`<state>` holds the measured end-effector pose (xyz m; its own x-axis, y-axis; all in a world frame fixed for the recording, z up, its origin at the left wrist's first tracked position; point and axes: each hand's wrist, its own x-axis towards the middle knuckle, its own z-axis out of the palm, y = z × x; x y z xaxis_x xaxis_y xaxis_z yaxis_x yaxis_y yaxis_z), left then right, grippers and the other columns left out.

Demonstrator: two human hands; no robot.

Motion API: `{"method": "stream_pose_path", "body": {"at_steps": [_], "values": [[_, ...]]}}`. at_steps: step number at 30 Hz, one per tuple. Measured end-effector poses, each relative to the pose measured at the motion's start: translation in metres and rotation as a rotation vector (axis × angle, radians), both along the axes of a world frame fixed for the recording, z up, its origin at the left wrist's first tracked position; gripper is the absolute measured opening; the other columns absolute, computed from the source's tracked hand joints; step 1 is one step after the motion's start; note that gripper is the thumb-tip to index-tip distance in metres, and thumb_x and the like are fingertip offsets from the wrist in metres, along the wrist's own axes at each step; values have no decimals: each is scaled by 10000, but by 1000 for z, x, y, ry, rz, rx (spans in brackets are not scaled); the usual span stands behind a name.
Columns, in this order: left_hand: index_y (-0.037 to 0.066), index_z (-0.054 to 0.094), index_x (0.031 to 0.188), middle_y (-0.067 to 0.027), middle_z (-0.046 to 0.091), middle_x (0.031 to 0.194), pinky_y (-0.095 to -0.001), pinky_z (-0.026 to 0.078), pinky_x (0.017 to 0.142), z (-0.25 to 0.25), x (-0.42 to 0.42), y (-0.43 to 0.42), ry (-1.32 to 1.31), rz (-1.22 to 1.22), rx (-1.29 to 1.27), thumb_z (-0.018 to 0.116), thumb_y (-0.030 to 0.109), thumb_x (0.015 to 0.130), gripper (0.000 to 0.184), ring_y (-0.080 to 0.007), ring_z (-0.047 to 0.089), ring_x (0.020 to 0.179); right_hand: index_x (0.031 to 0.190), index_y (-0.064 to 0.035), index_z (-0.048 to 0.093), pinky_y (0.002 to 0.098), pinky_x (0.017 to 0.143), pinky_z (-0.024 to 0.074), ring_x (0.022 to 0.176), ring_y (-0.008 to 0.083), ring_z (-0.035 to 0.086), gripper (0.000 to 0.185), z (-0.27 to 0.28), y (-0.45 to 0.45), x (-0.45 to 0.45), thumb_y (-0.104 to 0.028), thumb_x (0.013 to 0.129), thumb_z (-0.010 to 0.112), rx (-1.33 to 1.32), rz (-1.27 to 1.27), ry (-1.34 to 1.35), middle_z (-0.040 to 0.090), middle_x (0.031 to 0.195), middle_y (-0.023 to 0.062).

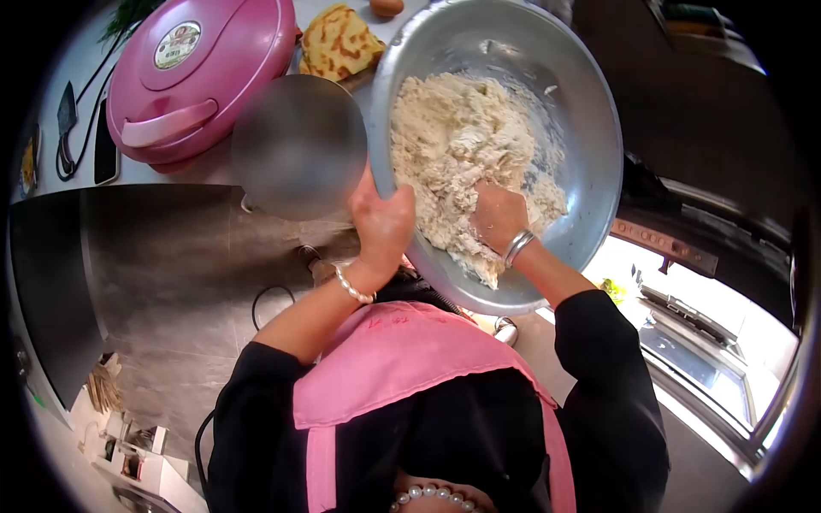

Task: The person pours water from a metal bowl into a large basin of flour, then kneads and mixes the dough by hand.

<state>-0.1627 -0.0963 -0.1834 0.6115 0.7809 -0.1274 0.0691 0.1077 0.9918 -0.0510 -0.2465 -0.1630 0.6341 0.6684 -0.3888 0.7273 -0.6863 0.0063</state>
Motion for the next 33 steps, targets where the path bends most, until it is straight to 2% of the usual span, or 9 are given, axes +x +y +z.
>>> {"method": "stream_pose_path", "body": {"at_steps": [7, 13, 14, 16, 20, 24, 28, 30, 33], "values": [[-113, 431, 1205, -200, 574, 988, -277, 439, 793, 3, -4, 3, 115, -101, -118, 513, -45, 654, 561, -214, 568, 853, 584, -19, 626, 400, 609, 484, 640, 323, 612, 165, -16, 44, 35, -151, 665, 569, -261, 98, 43, 609, 648, 185], [-83, 477, 1164, -183, 595, 832, -288, 469, 663, -15, -2, -5, 51, 3, 119, 507, -40, 656, 511, -249, 578, 691, 590, 10, 603, 388, 613, 492, 648, 337, 609, 175, -28, 63, 60, -159, 631, 584, -144, 50, 11, 605, 654, 206], [-71, 497, 1139, -177, 594, 792, -293, 469, 632, -15, -2, -5, 32, 26, 133, 506, -35, 660, 480, -257, 574, 656, 648, -26, 640, 384, 693, 480, 723, 308, 624, 165, -26, 67, 60, -174, 661, 567, -220, -19, 21, 634, 735, 188], [-43, 560, 1043, -161, 584, 702, -307, 458, 557, -8, 1, -3, -30, 52, 84, 507, -21, 673, 374, -269, 553, 586, 612, -23, 614, 393, 629, 484, 673, 330, 616, 125, -31, 62, 57, -141, 633, 578, -38, 18, -57, 616, 683, 195], [-13, 567, 856, -75, 509, 638, -274, 391, 518, -36, -6, -2, 30, -55, 255, 516, 16, 707, 161, -156, 466, 573, 667, -5, 596, 392, 619, 482, 699, 330, 611, 65, -15, 36, 33, -49, 629, 566, -37, -76, -9, 602, 726, 217], [-28, 557, 884, 15, 522, 705, -217, 384, 572, -2, -6, -1, 26, -71, 0, 506, 19, 725, 173, -53, 426, 637, 889, 44, 554, 341, 824, 460, 892, 271, 553, 205, 36, -19, 37, 72, 686, 539, -70, 35, 306, 567, 914, 181], [-32, 561, 859, 17, 518, 695, -219, 381, 566, 6, -2, -2, 78, -29, -13, 516, 38, 719, 162, -54, 419, 628, 1005, 22, 541, 330, 884, 422, 962, 245, 512, 310, 53, -90, 85, 35, 696, 568, 450, -14, 271, 559, 946, 138], [-35, 560, 850, 16, 516, 696, -217, 378, 566, 7, -2, -2, 105, -24, 29, 519, 49, 714, 165, -55, 417, 628, 1012, -34, 520, 293, 862, 421, 950, 191, 539, 290, 59, -97, 126, -137, 772, 646, 622, -27, 427, 560, 995, 79], [-37, 559, 846, 12, 513, 695, -216, 375, 567, 15, -1, 0, 193, -2, 12, 519, 61, 708, 174, -58, 415, 631, 1169, -33, 474, 290, 933, 403, 1042, 205, 535, 462, -20, -111, 229, -290, 815, 622, 950, -654, 1079, 542, 1145, 105]]}}
